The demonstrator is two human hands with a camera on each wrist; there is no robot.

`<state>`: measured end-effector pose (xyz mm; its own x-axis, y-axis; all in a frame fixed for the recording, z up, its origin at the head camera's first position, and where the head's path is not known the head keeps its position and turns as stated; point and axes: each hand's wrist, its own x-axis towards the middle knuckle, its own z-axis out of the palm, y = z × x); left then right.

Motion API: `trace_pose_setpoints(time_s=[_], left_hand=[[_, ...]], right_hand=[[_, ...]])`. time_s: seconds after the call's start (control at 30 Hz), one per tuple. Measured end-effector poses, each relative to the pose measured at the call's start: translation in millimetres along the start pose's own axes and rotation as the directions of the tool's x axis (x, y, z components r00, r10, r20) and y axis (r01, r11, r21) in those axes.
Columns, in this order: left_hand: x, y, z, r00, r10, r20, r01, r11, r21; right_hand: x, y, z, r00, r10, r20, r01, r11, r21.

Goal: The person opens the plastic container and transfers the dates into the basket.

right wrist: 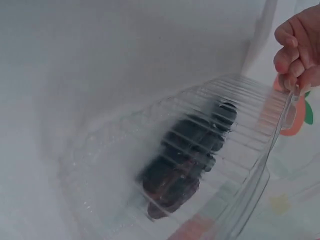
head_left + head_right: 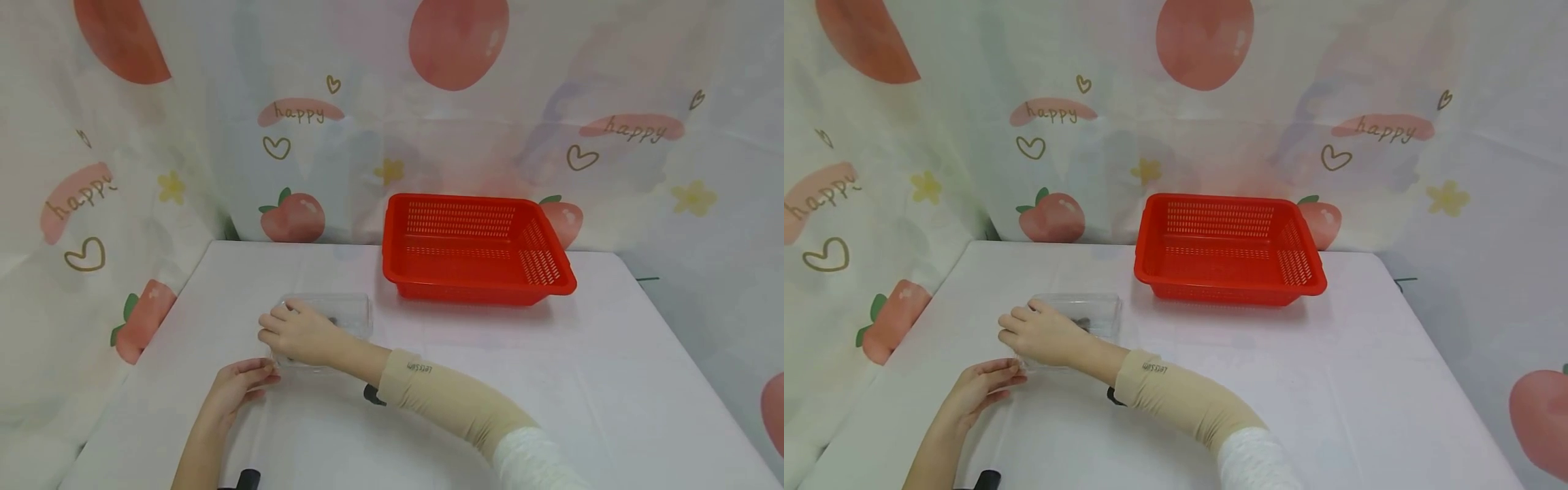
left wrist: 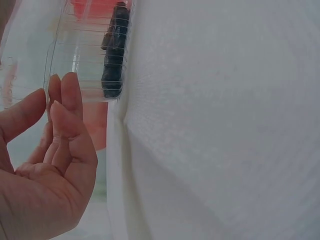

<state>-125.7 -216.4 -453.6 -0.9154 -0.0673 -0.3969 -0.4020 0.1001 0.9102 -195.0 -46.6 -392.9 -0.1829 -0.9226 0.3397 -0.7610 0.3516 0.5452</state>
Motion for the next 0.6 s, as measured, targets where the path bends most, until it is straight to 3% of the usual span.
trace_pose_setpoints(time_s=[0.27,0.43,0.6], left_hand=[[1.7,-0.8,0.3,1.0,-0.004,-0.006,0.003,1.0,-0.02],[2.2,-0.4,1.9,1.0,-0.017,-0.02,0.017,1.0,-0.026],[1.5,1.0,2.5,0.999,-0.031,-0.035,0.03,0.999,-0.032]], right_hand=[[0,12,-1,0.999,-0.007,-0.054,0.004,0.999,-0.05],[0,27,2,0.994,0.044,-0.105,-0.051,0.997,-0.061],[-2,45,10,0.991,0.092,-0.092,-0.097,0.994,-0.05]])
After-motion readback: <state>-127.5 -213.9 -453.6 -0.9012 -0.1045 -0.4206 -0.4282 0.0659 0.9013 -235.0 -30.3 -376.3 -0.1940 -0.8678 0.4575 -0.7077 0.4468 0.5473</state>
